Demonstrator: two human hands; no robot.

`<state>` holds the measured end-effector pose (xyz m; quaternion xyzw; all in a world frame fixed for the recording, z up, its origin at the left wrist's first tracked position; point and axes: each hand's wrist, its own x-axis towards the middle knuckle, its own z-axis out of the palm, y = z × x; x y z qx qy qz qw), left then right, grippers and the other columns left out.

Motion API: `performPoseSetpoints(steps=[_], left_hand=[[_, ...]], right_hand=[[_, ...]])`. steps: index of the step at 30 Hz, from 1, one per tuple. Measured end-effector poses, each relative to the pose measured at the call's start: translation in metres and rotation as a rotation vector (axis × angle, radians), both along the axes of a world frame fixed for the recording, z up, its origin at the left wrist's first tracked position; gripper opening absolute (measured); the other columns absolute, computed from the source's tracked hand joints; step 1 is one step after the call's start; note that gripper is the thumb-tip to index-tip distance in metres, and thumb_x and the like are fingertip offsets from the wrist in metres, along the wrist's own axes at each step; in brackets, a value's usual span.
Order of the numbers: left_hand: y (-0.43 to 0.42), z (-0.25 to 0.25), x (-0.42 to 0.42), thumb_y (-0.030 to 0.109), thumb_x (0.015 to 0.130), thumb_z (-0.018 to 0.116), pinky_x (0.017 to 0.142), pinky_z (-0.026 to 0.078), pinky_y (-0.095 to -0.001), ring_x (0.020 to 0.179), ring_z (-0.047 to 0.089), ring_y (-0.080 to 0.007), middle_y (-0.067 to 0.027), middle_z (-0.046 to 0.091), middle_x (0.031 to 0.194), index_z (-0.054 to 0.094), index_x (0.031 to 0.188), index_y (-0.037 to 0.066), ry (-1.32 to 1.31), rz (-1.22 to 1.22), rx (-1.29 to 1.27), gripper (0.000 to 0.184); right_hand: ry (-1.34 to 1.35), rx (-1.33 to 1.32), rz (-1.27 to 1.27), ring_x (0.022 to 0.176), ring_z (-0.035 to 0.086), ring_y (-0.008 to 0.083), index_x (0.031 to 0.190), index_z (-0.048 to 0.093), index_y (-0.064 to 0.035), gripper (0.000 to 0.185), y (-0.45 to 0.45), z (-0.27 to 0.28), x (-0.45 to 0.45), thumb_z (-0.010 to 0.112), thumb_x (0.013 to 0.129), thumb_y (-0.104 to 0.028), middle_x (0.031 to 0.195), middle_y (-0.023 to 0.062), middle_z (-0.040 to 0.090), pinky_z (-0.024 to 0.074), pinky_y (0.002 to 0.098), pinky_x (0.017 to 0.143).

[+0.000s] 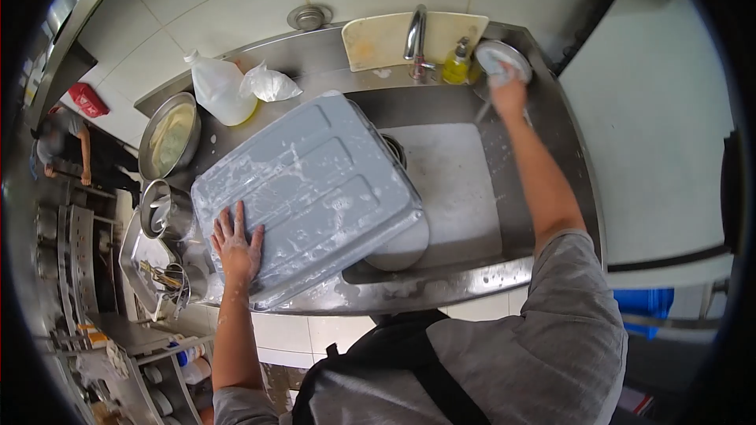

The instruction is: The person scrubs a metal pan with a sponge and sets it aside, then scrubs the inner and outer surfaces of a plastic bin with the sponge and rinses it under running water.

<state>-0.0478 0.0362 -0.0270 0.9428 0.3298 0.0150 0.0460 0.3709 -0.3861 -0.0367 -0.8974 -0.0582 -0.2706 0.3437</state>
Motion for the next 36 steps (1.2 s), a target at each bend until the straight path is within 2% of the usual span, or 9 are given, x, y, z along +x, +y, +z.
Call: performPoseSetpoints(steps=[9, 12, 14, 16, 19, 22, 27, 32, 36], left_hand=[[-0.004, -0.003, -0.005, 0.034, 0.086, 0.057, 0.112, 0.015, -0.0447, 0.137, 0.018, -0.0346, -0.0066, 0.025, 0.149, 0.031, 0.143, 0.025, -0.055, 0.051, -0.054, 0.064], [-0.003, -0.007, -0.009, 0.025, 0.082, 0.066, 0.108, 0.028, -0.039, 0.131, 0.031, -0.0321, -0.0066, 0.039, 0.141, 0.046, 0.134, 0.018, -0.262, 0.06, -0.09, 0.056], [0.002, -0.01, -0.015, 0.023, 0.076, 0.071, 0.104, 0.034, -0.0371, 0.124, 0.042, -0.0289, -0.0065, 0.05, 0.131, 0.057, 0.124, 0.015, -0.42, 0.077, -0.194, 0.05], [-0.004, -0.003, -0.013, 0.019, 0.075, 0.072, 0.1, 0.039, -0.036, 0.115, 0.049, -0.0282, -0.0081, 0.053, 0.126, 0.061, 0.117, 0.01, -0.474, 0.113, -0.19, 0.045], [0.001, -0.004, -0.017, 0.028, 0.081, 0.067, 0.105, 0.031, -0.0378, 0.127, 0.039, -0.0274, -0.006, 0.045, 0.136, 0.054, 0.127, 0.019, -0.375, 0.061, -0.24, 0.049], [-0.006, 0.0, -0.013, 0.044, 0.084, 0.058, 0.11, 0.02, -0.0445, 0.135, 0.026, -0.0296, -0.0045, 0.032, 0.147, 0.041, 0.137, 0.028, -0.106, -0.03, 0.032, 0.058], [0.006, -0.003, -0.019, 0.047, 0.091, 0.044, 0.113, 0.01, -0.0458, 0.14, 0.012, -0.0324, -0.005, 0.017, 0.152, 0.025, 0.144, 0.032, -0.013, -0.165, -0.009, 0.058], [0.02, -0.003, -0.032, 0.044, 0.092, 0.041, 0.113, 0.011, -0.0445, 0.14, 0.013, -0.0319, -0.008, 0.016, 0.152, 0.026, 0.144, 0.029, -0.052, -0.296, -0.064, 0.056], [0.024, -0.013, -0.033, 0.041, 0.093, 0.041, 0.113, 0.012, -0.0437, 0.139, 0.015, -0.031, -0.0098, 0.018, 0.151, 0.026, 0.145, 0.019, -0.112, -0.292, -0.005, 0.059]], right_hand=[[0.289, -0.753, -0.059, 0.1, 0.06, 0.0323, 0.109, 0.062, -0.0024, 0.044, -0.066, -0.092, 0.221, 0.049, 0.085, -0.036, 0.109, 0.0208, 0.062, 0.0452, 0.041, 0.087], [0.601, 0.025, 0.11, 0.1, 0.059, 0.0268, 0.116, 0.057, -0.0004, 0.046, -0.121, -0.132, 0.302, 0.049, 0.085, -0.033, 0.11, 0.0136, 0.062, 0.0445, 0.0374, 0.087], [0.635, 0.698, 0.042, 0.096, 0.059, 0.0226, 0.116, 0.058, -0.0032, 0.044, -0.075, -0.057, 0.209, 0.046, 0.088, -0.035, 0.109, 0.0096, 0.061, 0.0451, 0.0356, 0.084], [0.533, 0.906, 0.226, 0.096, 0.06, 0.0231, 0.119, 0.056, -0.0045, 0.045, -0.054, -0.012, 0.137, 0.045, 0.09, -0.038, 0.109, 0.0105, 0.061, 0.0455, 0.0364, 0.085], [0.415, 0.855, 0.309, 0.092, 0.061, 0.0233, 0.113, 0.058, -0.0015, 0.047, 0.023, -0.001, -0.002, 0.038, 0.095, -0.039, 0.106, 0.0121, 0.063, 0.047, 0.0381, 0.08], [0.195, -0.025, 0.728, 0.082, 0.059, 0.0329, 0.099, 0.059, 0.0, 0.025, 0.129, 0.017, -0.149, 0.057, 0.079, -0.015, 0.086, 0.0205, 0.059, 0.046, 0.0408, 0.079], [-0.047, -0.51, 1.106, 0.108, 0.051, 0.0276, 0.116, 0.053, -0.0062, 0.045, 0.272, 0.012, -0.296, 0.063, 0.079, -0.03, 0.116, 0.0119, 0.053, 0.0384, 0.0457, 0.089], [0.323, -0.667, 0.604, 0.114, 0.046, 0.028, 0.125, 0.05, -0.0123, 0.046, 0.315, 0.04, -0.219, 0.052, 0.088, -0.04, 0.127, 0.0107, 0.048, 0.031, 0.0526, 0.095], [-0.068, -0.587, 0.526, 0.12, 0.042, 0.03, 0.128, 0.05, -0.0165, 0.045, 0.341, -0.036, -0.235, 0.051, 0.088, -0.037, 0.13, 0.0126, 0.047, 0.0306, 0.0517, 0.099]])
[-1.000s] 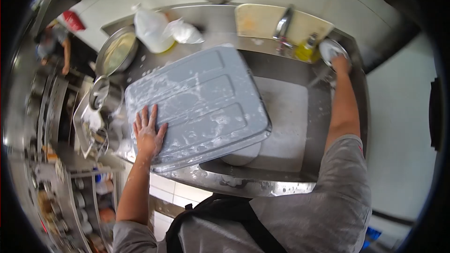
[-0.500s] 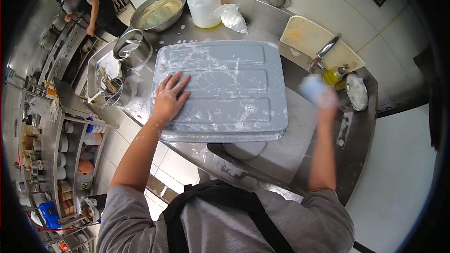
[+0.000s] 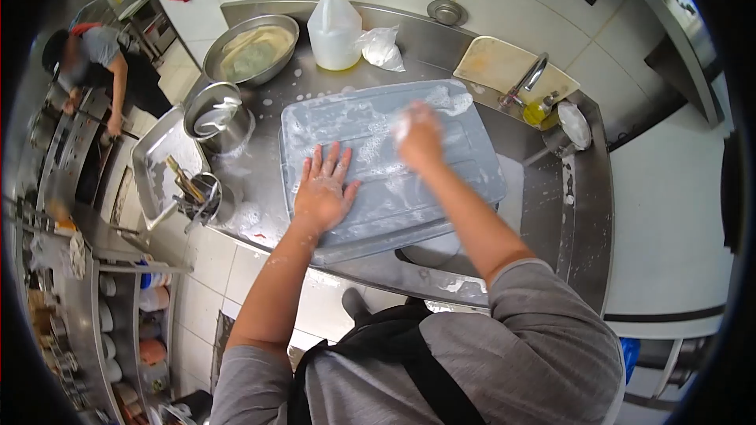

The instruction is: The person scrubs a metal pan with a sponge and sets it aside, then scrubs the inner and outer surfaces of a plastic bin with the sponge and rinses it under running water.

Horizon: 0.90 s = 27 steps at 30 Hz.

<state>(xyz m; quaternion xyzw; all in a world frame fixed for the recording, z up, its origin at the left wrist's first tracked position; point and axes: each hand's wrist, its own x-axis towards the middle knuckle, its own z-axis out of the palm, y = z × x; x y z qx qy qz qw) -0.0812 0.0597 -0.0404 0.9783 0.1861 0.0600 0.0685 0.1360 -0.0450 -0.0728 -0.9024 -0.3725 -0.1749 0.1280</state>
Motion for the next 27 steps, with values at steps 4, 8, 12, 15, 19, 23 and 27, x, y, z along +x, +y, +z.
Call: performPoseSetpoints(steps=[4, 8, 12, 15, 19, 23, 27], left_hand=[[0.007, -0.008, -0.002, 0.041, 0.093, 0.041, 0.113, 0.012, -0.0424, 0.139, 0.017, -0.029, -0.0109, 0.019, 0.151, 0.025, 0.144, 0.013, 0.012, -0.089, -0.07, 0.061], [-0.001, 0.01, -0.008, 0.046, 0.091, 0.044, 0.113, 0.011, -0.0445, 0.139, 0.013, -0.0333, -0.0081, 0.018, 0.152, 0.03, 0.143, 0.022, 0.017, -0.064, -0.058, 0.059], [0.0, 0.022, -0.006, 0.051, 0.088, 0.046, 0.113, 0.009, -0.0461, 0.14, 0.008, -0.037, -0.0047, 0.015, 0.153, 0.031, 0.142, 0.032, 0.147, -0.111, -0.013, 0.059], [0.008, 0.016, -0.001, 0.052, 0.088, 0.047, 0.113, 0.009, -0.0456, 0.14, 0.007, -0.0358, -0.0046, 0.014, 0.153, 0.029, 0.143, 0.031, 0.215, -0.202, 0.031, 0.062], [0.005, 0.015, -0.003, 0.054, 0.086, 0.049, 0.113, 0.009, -0.0453, 0.14, 0.007, -0.0341, -0.005, 0.014, 0.153, 0.027, 0.144, 0.029, 0.184, -0.172, -0.008, 0.067], [0.005, 0.019, 0.0, 0.056, 0.084, 0.05, 0.113, 0.008, -0.044, 0.141, 0.009, -0.0315, -0.0073, 0.015, 0.153, 0.024, 0.145, 0.023, 0.133, -0.117, -0.029, 0.074], [0.004, 0.015, 0.002, 0.056, 0.084, 0.049, 0.113, 0.007, -0.0435, 0.141, 0.01, -0.0303, -0.0088, 0.015, 0.153, 0.022, 0.146, 0.017, 0.086, -0.079, -0.007, 0.078]], right_hand=[[0.088, 0.132, 0.376, 0.124, 0.041, 0.0309, 0.123, 0.053, -0.0177, 0.041, 0.065, 0.016, -0.066, 0.055, 0.086, -0.033, 0.134, 0.0091, 0.046, 0.032, 0.0505, 0.1], [0.643, 0.115, -0.087, 0.12, 0.047, 0.0312, 0.115, 0.06, -0.0135, 0.034, 0.039, 0.035, 0.058, 0.052, 0.086, -0.031, 0.127, 0.0114, 0.053, 0.0312, 0.0502, 0.1], [0.144, 0.126, -0.27, 0.117, 0.048, 0.0384, 0.113, 0.059, -0.0032, 0.042, 0.053, 0.004, 0.072, 0.052, 0.085, -0.032, 0.121, 0.0186, 0.056, 0.0309, 0.0496, 0.101], [0.216, -0.008, -0.034, 0.126, 0.041, 0.0296, 0.119, 0.058, -0.0113, 0.04, 0.132, 0.014, -0.034, 0.046, 0.085, -0.029, 0.127, 0.0175, 0.051, 0.0227, 0.0476, 0.108], [0.14, 0.102, 0.088, 0.117, 0.049, 0.0239, 0.112, 0.06, -0.0182, 0.036, 0.094, 0.01, -0.001, 0.055, 0.082, -0.035, 0.119, 0.0038, 0.058, 0.0288, 0.0476, 0.103], [0.595, -0.015, -0.215, 0.104, 0.057, 0.0269, 0.107, 0.06, -0.0091, 0.033, -0.015, 0.055, 0.1, 0.056, 0.082, -0.03, 0.109, 0.0124, 0.061, 0.047, 0.0433, 0.082], [-0.11, -0.009, -0.548, 0.127, 0.04, 0.0327, 0.127, 0.047, -0.0038, 0.044, 0.008, 0.012, 0.067, 0.044, 0.089, -0.026, 0.133, 0.0275, 0.042, 0.031, 0.0451, 0.104]])
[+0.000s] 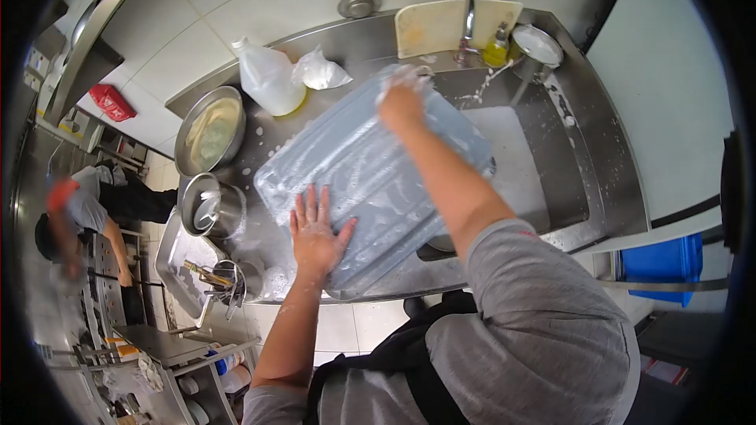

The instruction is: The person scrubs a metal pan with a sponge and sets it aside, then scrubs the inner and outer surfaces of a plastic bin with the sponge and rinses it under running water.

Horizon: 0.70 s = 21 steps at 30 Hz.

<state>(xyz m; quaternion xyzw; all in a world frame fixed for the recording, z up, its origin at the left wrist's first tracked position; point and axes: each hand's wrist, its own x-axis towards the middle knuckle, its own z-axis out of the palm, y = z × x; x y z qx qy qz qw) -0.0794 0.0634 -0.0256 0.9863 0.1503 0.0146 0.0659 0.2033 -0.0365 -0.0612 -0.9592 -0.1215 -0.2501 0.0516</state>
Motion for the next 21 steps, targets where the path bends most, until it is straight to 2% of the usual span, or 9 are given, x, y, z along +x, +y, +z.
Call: performPoseSetpoints(steps=[2, 4, 7, 10, 12, 14, 16, 18, 21], left_hand=[[0.002, -0.003, 0.0, 0.053, 0.085, 0.051, 0.113, 0.008, -0.0441, 0.141, 0.01, -0.0299, -0.0084, 0.014, 0.153, 0.022, 0.146, 0.017, -0.003, 0.005, -0.004, 0.077], [0.001, -0.003, 0.002, 0.049, 0.087, 0.051, 0.113, 0.009, -0.0449, 0.141, 0.01, -0.0294, -0.0079, 0.013, 0.153, 0.019, 0.147, 0.016, 0.007, 0.035, -0.001, 0.075], [0.001, -0.003, 0.003, 0.055, 0.086, 0.047, 0.113, 0.008, -0.0421, 0.141, 0.008, -0.0282, -0.0076, 0.012, 0.153, 0.017, 0.147, 0.015, 0.04, 0.048, 0.013, 0.079], [0.0, -0.005, 0.003, 0.055, 0.087, 0.046, 0.114, 0.008, -0.0422, 0.141, 0.009, -0.0282, -0.0072, 0.012, 0.153, 0.017, 0.147, 0.014, 0.027, 0.047, 0.027, 0.077], [0.002, -0.011, 0.003, 0.054, 0.088, 0.045, 0.113, 0.008, -0.0423, 0.141, 0.009, -0.0282, -0.0072, 0.012, 0.153, 0.017, 0.147, 0.014, 0.025, 0.034, 0.037, 0.076], [0.008, -0.017, 0.004, 0.05, 0.091, 0.041, 0.113, 0.008, -0.0427, 0.141, 0.01, -0.0286, -0.0075, 0.013, 0.153, 0.017, 0.147, 0.014, 0.022, 0.029, 0.058, 0.071], [0.013, -0.024, 0.003, 0.049, 0.091, 0.04, 0.113, 0.008, -0.0429, 0.141, 0.01, -0.0287, -0.0076, 0.013, 0.153, 0.017, 0.147, 0.014, 0.007, 0.029, 0.045, 0.07], [0.01, -0.021, 0.002, 0.046, 0.092, 0.04, 0.113, 0.008, -0.0431, 0.14, 0.012, -0.0297, -0.0083, 0.014, 0.153, 0.017, 0.147, 0.013, -0.021, 0.046, 0.019, 0.068], [0.004, -0.015, 0.003, 0.045, 0.092, 0.04, 0.113, 0.007, -0.0429, 0.14, 0.012, -0.0303, -0.0088, 0.016, 0.153, 0.017, 0.147, 0.012, -0.017, 0.118, 0.035, 0.068]], right_hand=[[0.151, 0.044, 0.183, 0.135, 0.027, 0.0325, 0.135, 0.04, -0.0054, 0.049, 0.03, -0.022, -0.045, 0.039, 0.09, -0.025, 0.142, 0.0239, 0.032, 0.0197, 0.0499, 0.109], [0.445, 0.218, 0.558, 0.138, 0.021, 0.0307, 0.138, 0.034, -0.0049, 0.05, 0.023, 0.003, -0.099, 0.037, 0.091, -0.023, 0.145, 0.018, 0.029, 0.0186, 0.0501, 0.11], [0.41, 0.04, 0.404, 0.139, 0.018, 0.0292, 0.138, 0.035, -0.0056, 0.049, -0.022, 0.014, -0.062, 0.034, 0.093, -0.024, 0.147, 0.0159, 0.027, 0.02, 0.0489, 0.109], [0.26, 0.047, 0.245, 0.137, 0.024, 0.0295, 0.138, 0.035, -0.0048, 0.049, -0.032, -0.002, -0.018, 0.03, 0.094, -0.026, 0.147, 0.0177, 0.027, 0.021, 0.0505, 0.108], [0.295, -0.002, 0.187, 0.133, 0.03, 0.0334, 0.135, 0.04, -0.0017, 0.047, -0.007, -0.006, -0.052, 0.032, 0.093, -0.024, 0.141, 0.0234, 0.034, 0.0212, 0.0509, 0.108], [0.241, 0.079, 0.401, 0.131, 0.032, 0.0374, 0.132, 0.043, -0.0007, 0.047, 0.034, -0.033, -0.118, 0.039, 0.091, -0.022, 0.137, 0.0254, 0.039, 0.021, 0.0493, 0.108], [0.347, 0.082, 0.55, 0.13, 0.034, 0.0374, 0.132, 0.043, -0.0006, 0.048, 0.018, -0.028, -0.128, 0.043, 0.089, -0.022, 0.136, 0.0262, 0.04, 0.022, 0.0493, 0.108], [0.481, 0.248, 0.462, 0.123, 0.043, 0.0337, 0.125, 0.049, -0.0007, 0.047, -0.023, -0.004, -0.116, 0.053, 0.083, -0.022, 0.128, 0.0249, 0.048, 0.0294, 0.0482, 0.104], [0.493, 0.321, 0.356, 0.116, 0.048, 0.0298, 0.117, 0.056, -0.004, 0.038, -0.066, 0.019, -0.047, 0.054, 0.082, -0.02, 0.122, 0.0197, 0.053, 0.035, 0.0465, 0.097]])
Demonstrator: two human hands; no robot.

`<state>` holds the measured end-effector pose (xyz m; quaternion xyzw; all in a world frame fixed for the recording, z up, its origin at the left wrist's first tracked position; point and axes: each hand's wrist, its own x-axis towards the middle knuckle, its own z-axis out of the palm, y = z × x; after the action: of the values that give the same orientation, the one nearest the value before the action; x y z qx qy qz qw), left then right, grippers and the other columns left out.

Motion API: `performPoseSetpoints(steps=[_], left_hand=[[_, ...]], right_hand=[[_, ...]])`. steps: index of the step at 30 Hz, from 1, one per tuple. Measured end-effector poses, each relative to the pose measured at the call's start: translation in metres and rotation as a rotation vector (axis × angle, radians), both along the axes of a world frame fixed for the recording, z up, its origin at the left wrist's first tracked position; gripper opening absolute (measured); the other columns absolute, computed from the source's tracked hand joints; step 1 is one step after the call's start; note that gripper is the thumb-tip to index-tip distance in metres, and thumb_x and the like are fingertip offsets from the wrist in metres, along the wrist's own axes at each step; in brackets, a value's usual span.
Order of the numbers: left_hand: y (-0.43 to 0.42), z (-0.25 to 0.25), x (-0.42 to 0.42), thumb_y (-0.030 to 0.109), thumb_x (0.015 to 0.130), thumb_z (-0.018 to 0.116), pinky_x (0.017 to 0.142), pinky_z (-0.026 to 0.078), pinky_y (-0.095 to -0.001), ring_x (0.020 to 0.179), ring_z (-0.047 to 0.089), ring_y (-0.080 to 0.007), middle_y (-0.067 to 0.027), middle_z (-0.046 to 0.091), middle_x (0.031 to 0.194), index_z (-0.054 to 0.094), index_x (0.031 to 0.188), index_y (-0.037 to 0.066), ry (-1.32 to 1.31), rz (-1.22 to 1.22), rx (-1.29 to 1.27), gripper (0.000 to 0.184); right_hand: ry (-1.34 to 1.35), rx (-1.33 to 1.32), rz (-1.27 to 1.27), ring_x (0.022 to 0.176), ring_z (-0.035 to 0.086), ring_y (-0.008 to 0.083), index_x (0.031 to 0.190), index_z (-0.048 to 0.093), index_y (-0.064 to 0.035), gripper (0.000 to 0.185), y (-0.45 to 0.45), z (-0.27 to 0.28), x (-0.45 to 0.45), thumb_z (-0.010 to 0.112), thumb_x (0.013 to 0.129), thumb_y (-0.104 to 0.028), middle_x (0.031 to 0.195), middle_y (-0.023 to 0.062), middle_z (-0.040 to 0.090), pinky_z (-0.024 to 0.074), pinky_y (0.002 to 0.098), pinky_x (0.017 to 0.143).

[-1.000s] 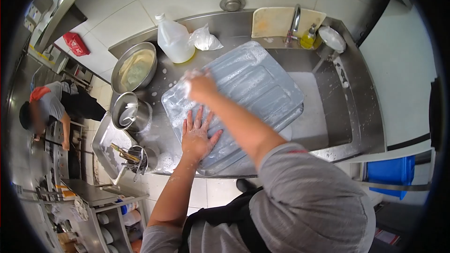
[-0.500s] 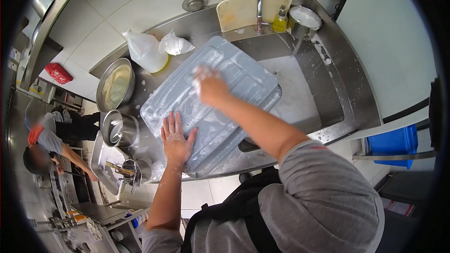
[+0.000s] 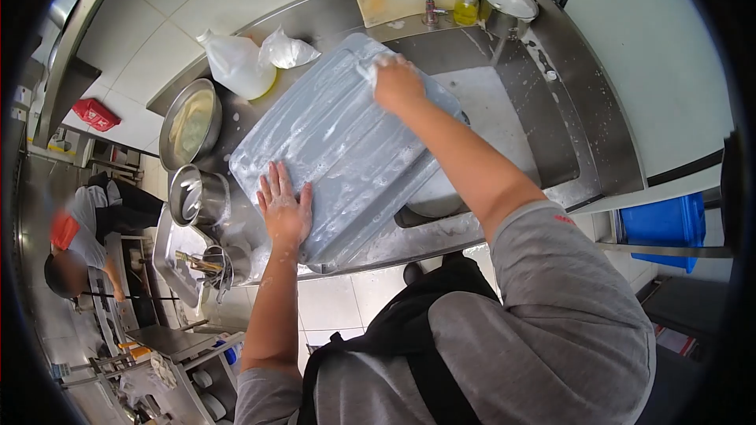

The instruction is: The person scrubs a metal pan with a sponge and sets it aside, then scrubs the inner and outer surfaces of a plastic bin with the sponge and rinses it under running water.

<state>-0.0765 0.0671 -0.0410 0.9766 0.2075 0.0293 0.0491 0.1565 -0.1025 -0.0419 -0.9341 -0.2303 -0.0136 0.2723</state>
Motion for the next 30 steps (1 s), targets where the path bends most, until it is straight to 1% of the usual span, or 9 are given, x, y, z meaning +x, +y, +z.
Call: performPoseSetpoints(steps=[4, 7, 9, 15, 19, 22, 23, 26, 30], left_hand=[[0.005, -0.005, -0.002, 0.034, 0.089, 0.048, 0.113, 0.014, -0.0432, 0.139, 0.017, -0.0334, -0.0107, 0.022, 0.15, 0.026, 0.144, 0.01, -0.108, -0.011, 0.006, 0.064], [0.01, -0.007, -0.013, 0.019, 0.083, 0.054, 0.108, 0.029, -0.0414, 0.132, 0.033, -0.0338, -0.0144, 0.038, 0.142, 0.044, 0.134, 0.007, -0.207, -0.069, -0.074, 0.053], [0.013, -0.009, -0.022, 0.007, 0.077, 0.056, 0.1, 0.04, -0.0388, 0.122, 0.046, -0.0325, -0.0147, 0.051, 0.13, 0.057, 0.121, 0.007, -0.321, -0.228, -0.15, 0.043], [0.008, -0.008, -0.034, 0.0, 0.078, 0.054, 0.098, 0.042, -0.0373, 0.119, 0.049, -0.0313, -0.0118, 0.055, 0.126, 0.061, 0.116, 0.01, -0.363, -0.361, -0.311, 0.04], [0.017, -0.008, -0.037, -0.001, 0.078, 0.055, 0.096, 0.043, -0.0376, 0.116, 0.051, -0.0322, -0.0126, 0.056, 0.125, 0.059, 0.118, 0.01, -0.15, -0.454, -0.404, 0.041], [0.017, -0.01, -0.035, 0.001, 0.079, 0.057, 0.095, 0.043, -0.0389, 0.115, 0.052, -0.0322, -0.0132, 0.056, 0.124, 0.058, 0.12, 0.01, -0.311, -0.537, -0.447, 0.042], [0.022, -0.017, -0.036, 0.005, 0.083, 0.056, 0.098, 0.041, -0.0376, 0.117, 0.051, -0.0309, -0.0125, 0.055, 0.126, 0.057, 0.122, 0.01, -0.27, -0.364, -0.8, 0.039], [0.01, -0.005, -0.029, 0.007, 0.086, 0.054, 0.099, 0.039, -0.0359, 0.118, 0.05, -0.0295, -0.0119, 0.055, 0.126, 0.056, 0.123, 0.011, -0.278, -0.48, -0.292, 0.038], [0.008, 0.001, -0.03, 0.009, 0.087, 0.054, 0.101, 0.036, -0.04, 0.124, 0.044, -0.0273, -0.0127, 0.047, 0.133, 0.046, 0.132, 0.016, -0.171, -0.477, -0.192, 0.046]], right_hand=[[-0.118, -0.167, 0.112, 0.106, 0.052, 0.0289, 0.108, 0.059, -0.0029, 0.029, 0.059, 0.003, -0.064, 0.05, 0.083, -0.015, 0.116, 0.0149, 0.056, 0.0393, 0.0434, 0.091], [-0.194, -0.018, 0.357, 0.105, 0.054, 0.0283, 0.103, 0.062, -0.0052, 0.027, 0.106, -0.011, -0.112, 0.054, 0.08, -0.016, 0.112, 0.0155, 0.058, 0.0358, 0.0459, 0.094], [-0.257, -0.224, 0.283, 0.106, 0.053, 0.0277, 0.102, 0.064, -0.0059, 0.028, 0.099, -0.016, -0.084, 0.058, 0.078, -0.019, 0.11, 0.0143, 0.059, 0.034, 0.0489, 0.094], [-0.109, -0.283, 0.021, 0.102, 0.056, 0.0251, 0.1, 0.065, -0.0057, 0.028, 0.029, 0.023, 0.0, 0.056, 0.082, -0.024, 0.103, 0.0122, 0.063, 0.0371, 0.0482, 0.089], [0.104, -0.061, 0.337, 0.112, 0.053, 0.0329, 0.108, 0.063, -0.0037, 0.036, 0.151, 0.008, -0.128, 0.057, 0.077, -0.022, 0.116, 0.0186, 0.059, 0.0293, 0.0536, 0.101], [0.063, -0.098, 0.438, 0.11, 0.054, 0.031, 0.105, 0.064, -0.0039, 0.034, 0.185, 0.005, -0.165, 0.057, 0.076, -0.019, 0.113, 0.0184, 0.06, 0.0301, 0.0531, 0.099], [0.064, -0.052, 0.485, 0.108, 0.055, 0.03, 0.103, 0.064, -0.0043, 0.031, 0.185, 0.004, -0.168, 0.056, 0.076, -0.017, 0.109, 0.0177, 0.061, 0.0317, 0.0523, 0.096], [-0.044, 0.005, 0.236, 0.1, 0.057, 0.0292, 0.1, 0.064, -0.0084, 0.03, 0.105, -0.014, -0.084, 0.063, 0.075, -0.025, 0.103, 0.0153, 0.061, 0.0385, 0.0473, 0.087], [-0.258, -0.114, -0.03, 0.103, 0.054, 0.0272, 0.105, 0.061, -0.0047, 0.031, 0.019, -0.01, 0.016, 0.056, 0.084, -0.026, 0.107, 0.0134, 0.06, 0.037, 0.0479, 0.086]])
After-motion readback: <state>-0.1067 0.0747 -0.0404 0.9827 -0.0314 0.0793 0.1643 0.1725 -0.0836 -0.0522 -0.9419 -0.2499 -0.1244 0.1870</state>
